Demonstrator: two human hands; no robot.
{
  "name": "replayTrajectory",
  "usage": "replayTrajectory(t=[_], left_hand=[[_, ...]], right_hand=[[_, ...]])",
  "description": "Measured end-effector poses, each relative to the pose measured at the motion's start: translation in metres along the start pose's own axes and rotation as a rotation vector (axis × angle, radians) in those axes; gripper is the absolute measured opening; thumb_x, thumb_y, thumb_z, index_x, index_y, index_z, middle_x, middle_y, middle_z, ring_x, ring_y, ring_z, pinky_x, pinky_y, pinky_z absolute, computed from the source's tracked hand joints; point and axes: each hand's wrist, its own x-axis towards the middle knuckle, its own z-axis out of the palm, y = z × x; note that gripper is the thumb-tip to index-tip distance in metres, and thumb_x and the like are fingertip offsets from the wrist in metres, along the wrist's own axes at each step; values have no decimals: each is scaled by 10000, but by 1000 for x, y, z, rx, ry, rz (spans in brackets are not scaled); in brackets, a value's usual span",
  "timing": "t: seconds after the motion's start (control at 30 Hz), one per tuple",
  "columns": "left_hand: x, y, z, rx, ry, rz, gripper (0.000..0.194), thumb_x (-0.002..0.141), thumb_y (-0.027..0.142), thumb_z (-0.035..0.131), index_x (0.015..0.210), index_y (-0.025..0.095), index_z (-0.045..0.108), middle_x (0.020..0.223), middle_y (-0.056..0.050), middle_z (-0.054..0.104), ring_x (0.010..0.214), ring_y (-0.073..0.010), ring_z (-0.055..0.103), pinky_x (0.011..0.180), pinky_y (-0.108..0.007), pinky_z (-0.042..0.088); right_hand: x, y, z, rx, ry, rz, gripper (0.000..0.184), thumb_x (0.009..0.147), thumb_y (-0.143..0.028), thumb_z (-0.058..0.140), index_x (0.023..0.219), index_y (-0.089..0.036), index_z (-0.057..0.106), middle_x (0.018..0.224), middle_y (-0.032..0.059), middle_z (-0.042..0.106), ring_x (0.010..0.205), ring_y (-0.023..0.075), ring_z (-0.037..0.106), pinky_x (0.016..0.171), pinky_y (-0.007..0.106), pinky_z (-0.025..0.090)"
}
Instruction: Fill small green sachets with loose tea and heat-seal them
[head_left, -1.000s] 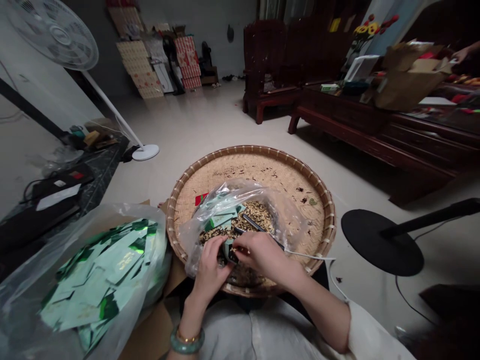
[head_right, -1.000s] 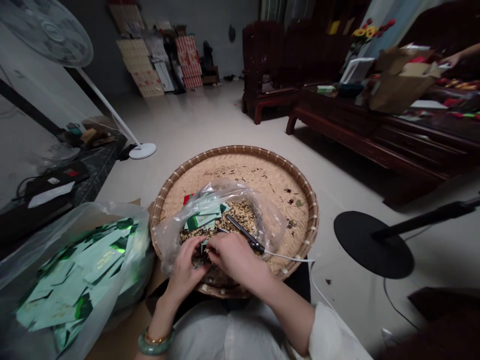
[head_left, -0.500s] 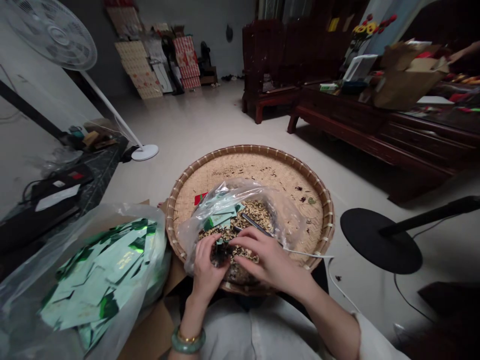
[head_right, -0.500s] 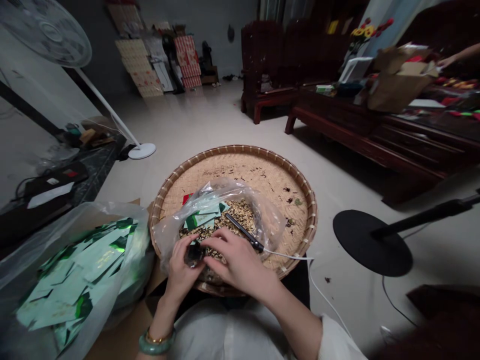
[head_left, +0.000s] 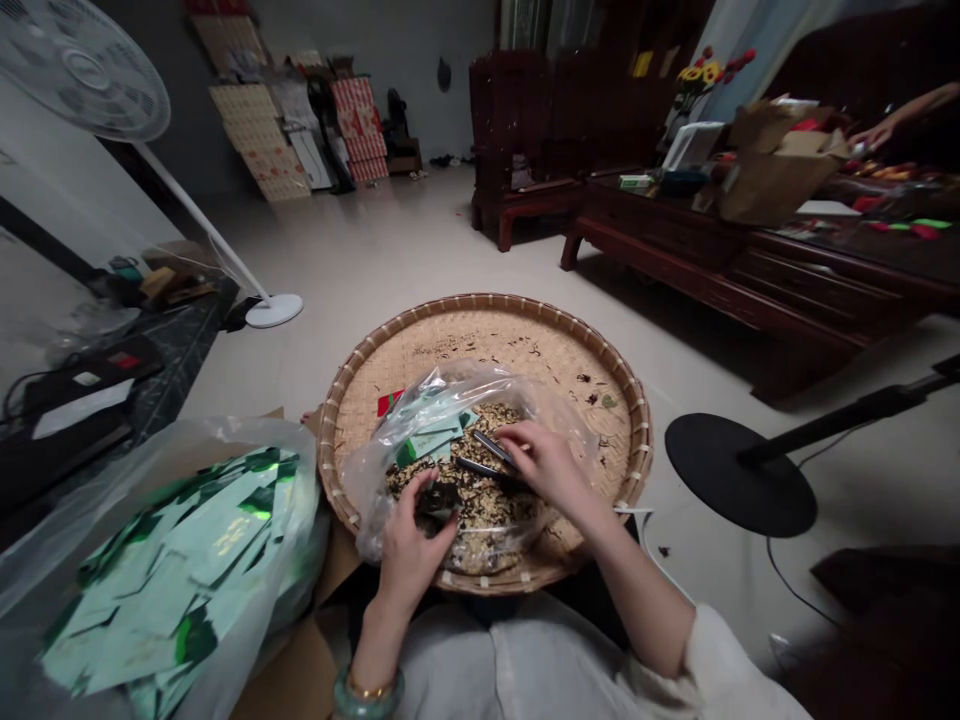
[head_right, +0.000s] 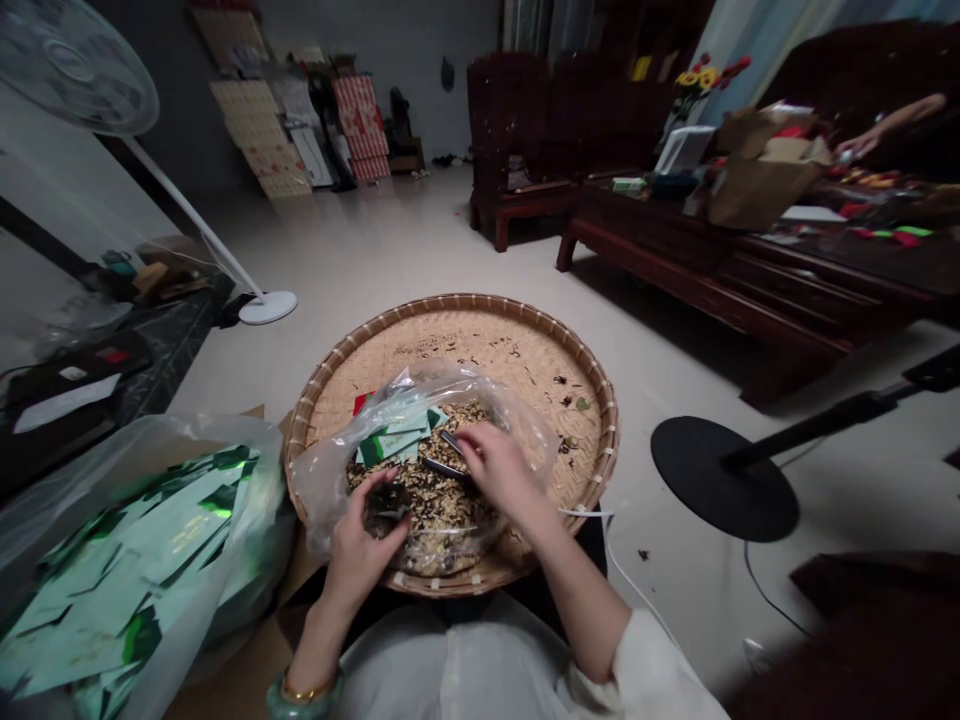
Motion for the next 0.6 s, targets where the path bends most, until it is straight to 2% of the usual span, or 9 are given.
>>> replayTrajectory(t=[0.03,0.1,0.2,0.3,0.5,0.6], left_hand=[[0,1,1,-18,-6,-2,505,760,237,643,1228,193,457,1204,-106,627,1115,-237,602,953,-407,487],[0,3,2,-40,-37,-5,502,768,228,635,1229,190,441,1248,-120,600,1151,-236,580,970,-408,477],[0,4,4,-22,-83,-12,471,769,205,625,1203,188,443,1282,-133,577,1187,-244,554,1001,-435,448],[0,2,6,3,-97,8,472,761,185,620,1199,190,441,1295,-133,571,1202,-250,542,1014,-451,434],[2,-1,9,34,-101,68,468,759,167,609,1204,184,468,1289,-130,578,1197,-255,545,1021,-452,429],[3,-2,10,36,-92,87,474,759,169,608,1212,175,471,1276,-131,585,1191,-253,548,1019,-448,432]], right_hand=[[6,15,-1,-91,-25,64,235,874,-115,493,1051,-146,645,1016,103,670,951,193,618,863,335,478],[18,41,0,-270,-195,122,303,839,-59,474,1081,-126,643,1022,127,672,989,208,609,898,330,451],[32,65,9,-308,-275,133,422,738,56,434,1036,-134,665,1018,115,670,978,185,606,884,269,433],[40,73,16,-313,-302,140,461,676,85,434,989,-154,673,1026,96,660,934,166,605,836,227,422],[40,76,16,-294,-301,176,216,719,-16,493,759,-134,670,778,74,671,729,165,590,705,229,416],[36,77,14,-261,-287,174,202,732,-53,515,819,-136,678,807,61,678,732,155,590,696,218,418]])
